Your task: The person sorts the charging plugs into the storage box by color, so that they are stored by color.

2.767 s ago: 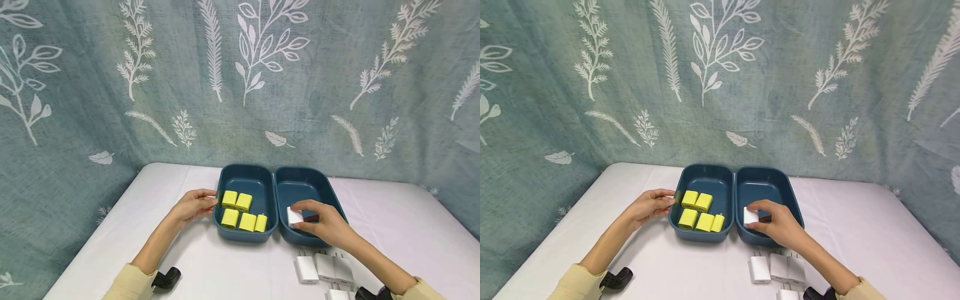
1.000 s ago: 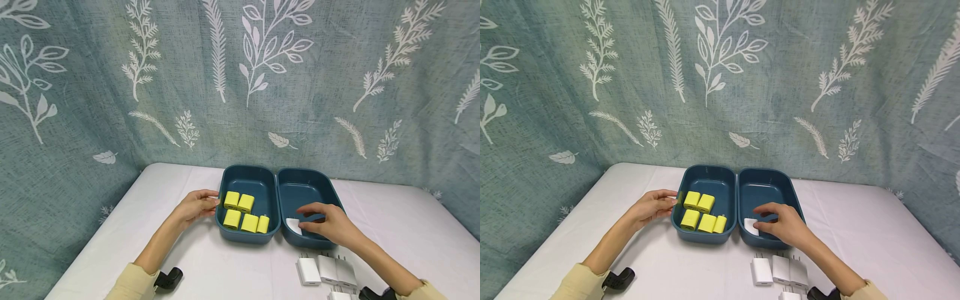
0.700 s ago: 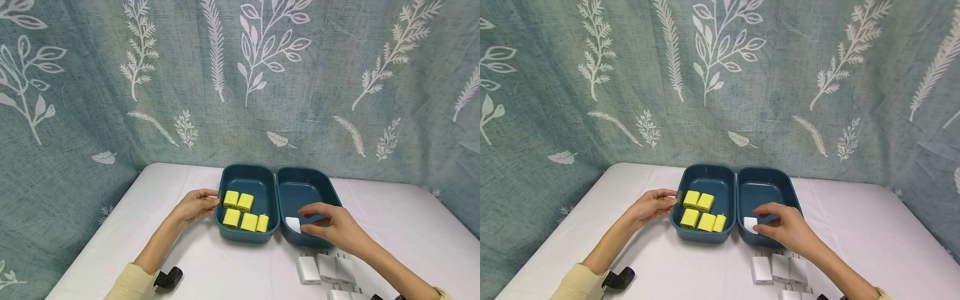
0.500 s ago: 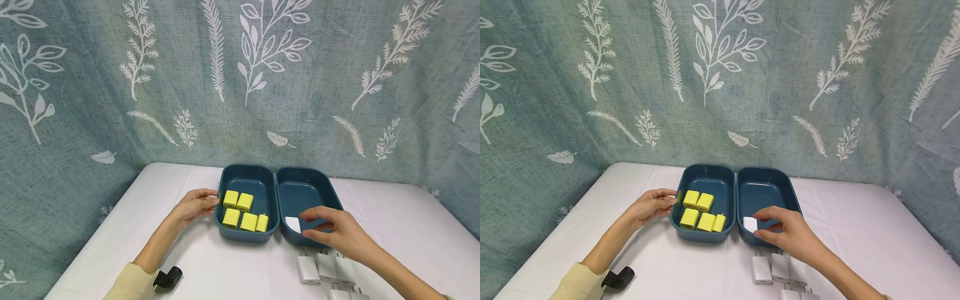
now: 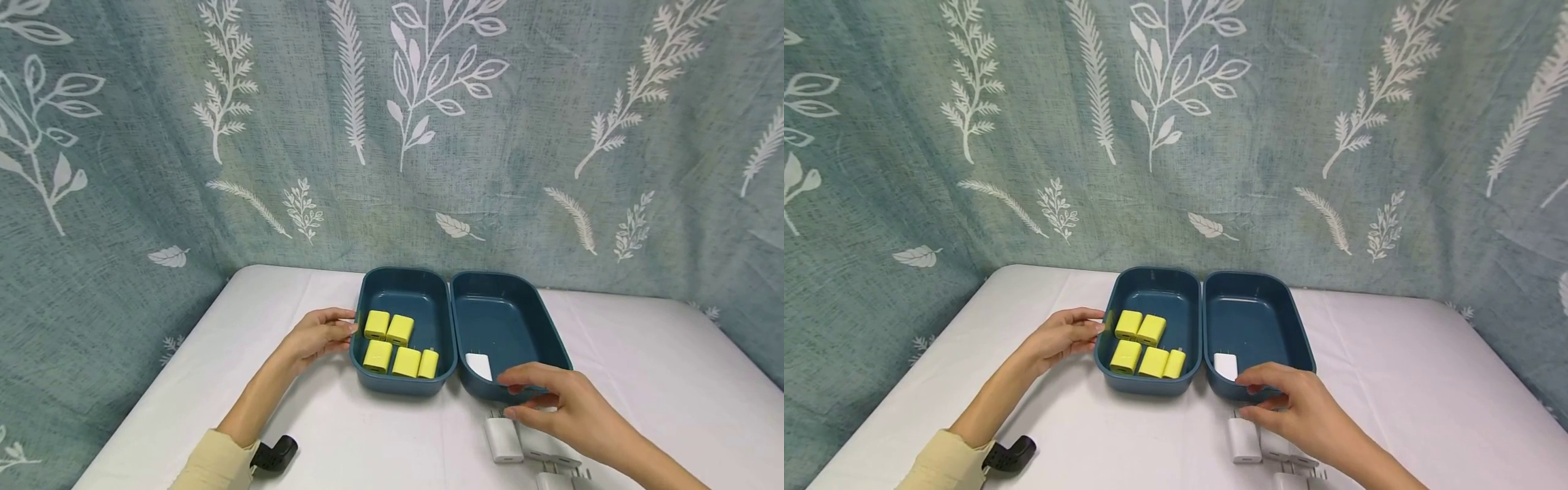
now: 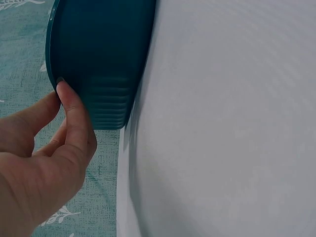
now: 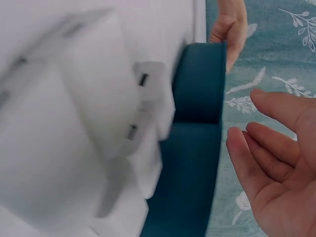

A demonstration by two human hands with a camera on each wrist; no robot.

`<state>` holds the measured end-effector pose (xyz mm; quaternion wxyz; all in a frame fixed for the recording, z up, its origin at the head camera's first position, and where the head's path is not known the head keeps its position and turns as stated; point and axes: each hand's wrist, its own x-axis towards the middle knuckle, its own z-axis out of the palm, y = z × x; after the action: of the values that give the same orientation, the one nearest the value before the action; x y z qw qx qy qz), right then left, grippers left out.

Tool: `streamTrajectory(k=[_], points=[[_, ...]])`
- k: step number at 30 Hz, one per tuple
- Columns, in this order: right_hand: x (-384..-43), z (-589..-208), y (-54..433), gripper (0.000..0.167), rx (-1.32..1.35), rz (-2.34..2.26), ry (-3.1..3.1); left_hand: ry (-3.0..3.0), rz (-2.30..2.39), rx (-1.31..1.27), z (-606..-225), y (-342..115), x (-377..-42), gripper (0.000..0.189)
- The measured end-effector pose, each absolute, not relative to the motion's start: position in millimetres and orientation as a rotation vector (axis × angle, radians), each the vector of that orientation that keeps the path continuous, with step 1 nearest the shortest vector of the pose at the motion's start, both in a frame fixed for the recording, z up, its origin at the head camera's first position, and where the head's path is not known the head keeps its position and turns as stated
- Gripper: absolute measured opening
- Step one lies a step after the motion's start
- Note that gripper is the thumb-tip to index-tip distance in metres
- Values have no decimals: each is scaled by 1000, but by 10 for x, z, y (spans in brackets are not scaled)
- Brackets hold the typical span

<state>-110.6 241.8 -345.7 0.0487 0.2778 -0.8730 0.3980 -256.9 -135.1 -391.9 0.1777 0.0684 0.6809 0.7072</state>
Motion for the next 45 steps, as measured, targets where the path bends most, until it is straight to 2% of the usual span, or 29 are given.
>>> streamTrajectory(k=[19,25,36,45], points=[[-1050,-3798,2473,49,896,1277,-2845,1915,2011,188,-3922,-1352,-2564,40],[-1044,-3866,2484,45,999,1110,-2746,1924,2004,198,-3926,-1353,-2564,40],[-1061,-3849,2499,51,933,1025,-2873,1936,1993,203,-3912,-1349,-2567,41],[-1112,-3804,2471,51,824,1163,-3082,1932,1991,203,-3907,-1360,-2562,42]])
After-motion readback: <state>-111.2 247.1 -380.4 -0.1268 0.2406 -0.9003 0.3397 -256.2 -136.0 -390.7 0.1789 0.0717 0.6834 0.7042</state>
